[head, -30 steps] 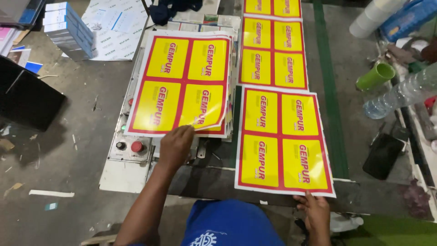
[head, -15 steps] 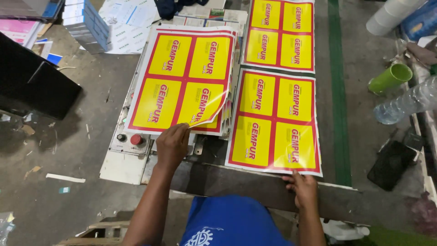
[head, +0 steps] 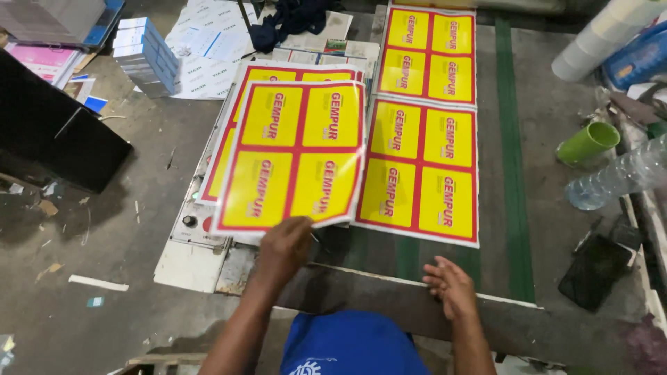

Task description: The person stands at a workbench and repeatedly picks up large, yellow printed sheets from a pile. They align each sheet and place it onto a growing stack on the right side of the table. The sheets feature red text and grid lines.

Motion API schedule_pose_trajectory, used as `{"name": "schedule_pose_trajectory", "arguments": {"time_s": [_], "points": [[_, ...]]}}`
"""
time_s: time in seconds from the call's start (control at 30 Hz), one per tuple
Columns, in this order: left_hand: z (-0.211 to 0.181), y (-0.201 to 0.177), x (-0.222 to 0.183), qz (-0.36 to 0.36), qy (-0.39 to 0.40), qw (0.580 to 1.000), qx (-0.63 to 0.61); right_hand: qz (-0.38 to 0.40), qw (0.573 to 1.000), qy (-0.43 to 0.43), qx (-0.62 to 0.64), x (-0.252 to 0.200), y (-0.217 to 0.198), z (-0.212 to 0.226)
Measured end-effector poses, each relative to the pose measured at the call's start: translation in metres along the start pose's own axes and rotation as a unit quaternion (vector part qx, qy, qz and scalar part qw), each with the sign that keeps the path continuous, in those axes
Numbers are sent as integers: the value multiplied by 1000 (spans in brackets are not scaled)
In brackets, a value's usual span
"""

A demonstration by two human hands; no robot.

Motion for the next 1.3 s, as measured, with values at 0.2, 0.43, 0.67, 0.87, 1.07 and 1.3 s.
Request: {"name": "schedule_pose_trajectory", "arguments": {"time_s": [0.2,0.43,0.67,0.87,1.07,1.3], "points": [[-39,30,-29,48,50,993,-100,182,977,-58,-98,-78,111,23],[-56,50,-51,130,108,980,-100,258,961,-98,-11,-75,127,-12],[-23,39,-37,135,140,975,-108,79,992,-42,84,-89,89,-3],[50,29,-6,104,70,992,11,-41,986,-127,103,-70,21,-25],[68,13,2,120,119,980,101,-137,980,-114,88,-61,-49,-44],[78,7,14,191,128,971,63,-180,981,-56,44,-74,-78,-59]]}}
Point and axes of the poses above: each hand's wrist, its own x-axis towards the middle knuckle, its own y-axis out of the palm, z = x × y, the point moved 2 cm from there along x, towards the middle knuckle, and after that the axes turned 12 degrees about -z, right-handed, at the moved point
